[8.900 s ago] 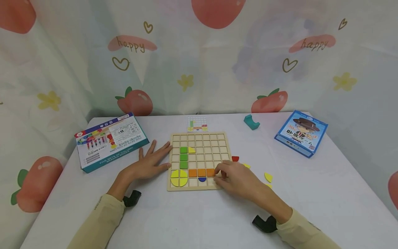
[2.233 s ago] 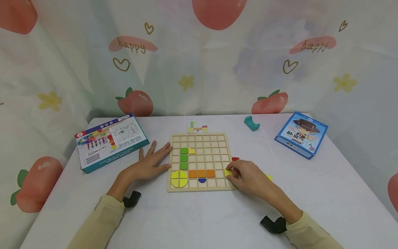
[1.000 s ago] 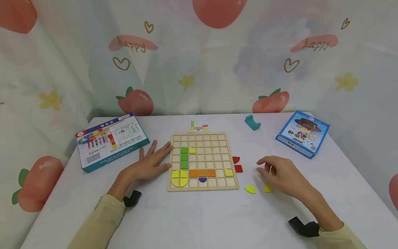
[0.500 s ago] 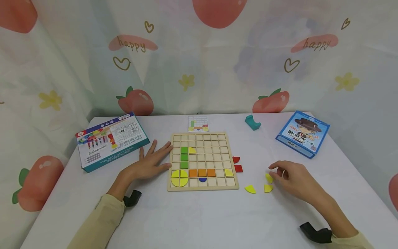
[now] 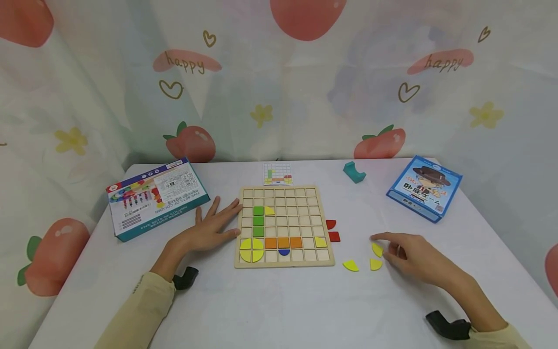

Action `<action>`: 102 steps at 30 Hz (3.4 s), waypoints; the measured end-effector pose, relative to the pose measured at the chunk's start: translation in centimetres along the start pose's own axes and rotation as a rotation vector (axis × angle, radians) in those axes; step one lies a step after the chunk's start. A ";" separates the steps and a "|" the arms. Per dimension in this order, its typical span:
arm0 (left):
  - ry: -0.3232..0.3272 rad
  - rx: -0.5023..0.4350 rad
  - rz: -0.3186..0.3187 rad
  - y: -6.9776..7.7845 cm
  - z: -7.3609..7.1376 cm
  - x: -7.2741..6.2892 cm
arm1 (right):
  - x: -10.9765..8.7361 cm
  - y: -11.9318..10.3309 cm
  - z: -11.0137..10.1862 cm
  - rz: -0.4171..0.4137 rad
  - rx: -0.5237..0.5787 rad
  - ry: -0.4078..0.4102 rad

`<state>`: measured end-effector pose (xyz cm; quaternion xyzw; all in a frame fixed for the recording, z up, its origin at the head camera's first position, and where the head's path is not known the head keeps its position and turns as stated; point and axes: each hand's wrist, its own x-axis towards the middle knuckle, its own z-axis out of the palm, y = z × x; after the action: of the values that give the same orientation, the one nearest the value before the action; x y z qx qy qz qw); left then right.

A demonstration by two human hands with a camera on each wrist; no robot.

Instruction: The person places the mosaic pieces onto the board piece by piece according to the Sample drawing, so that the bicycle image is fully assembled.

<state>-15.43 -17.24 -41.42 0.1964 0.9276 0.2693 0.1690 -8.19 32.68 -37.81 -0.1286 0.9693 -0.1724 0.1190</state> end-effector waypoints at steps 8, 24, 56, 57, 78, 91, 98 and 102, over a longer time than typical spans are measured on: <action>-0.005 -0.007 0.000 0.0 0.1 0.0 | 0.2 -0.1 0.0 -0.003 0.012 -0.038; -0.005 -0.014 -0.003 0.2 -0.1 -0.2 | 0.1 -0.1 0.2 -0.005 0.013 -0.022; -0.001 -0.004 -0.010 0.2 0.0 -0.1 | 0.5 -1.4 0.5 -0.023 -0.002 0.073; 0.000 -0.006 -0.007 0.2 0.0 -0.1 | 0.5 -1.6 0.4 -0.025 -0.003 0.072; -0.003 -0.002 -0.015 0.2 0.0 -0.2 | 3.3 -6.8 1.1 -0.117 0.026 0.036; 0.001 -0.009 -0.009 0.3 -0.1 -0.1 | 5.0 -9.6 2.1 -0.186 0.006 0.062; 0.001 -0.007 -0.013 0.0 0.0 0.1 | 5.7 -10.3 2.7 -0.221 -0.012 0.063; -0.001 -0.012 -0.018 0.1 0.0 0.1 | 5.9 -10.8 2.9 -0.218 -0.014 0.045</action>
<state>-15.48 -17.13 -41.37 0.1868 0.9276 0.2734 0.1729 -10.70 20.25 -37.60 -0.2301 0.9532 -0.1803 0.0767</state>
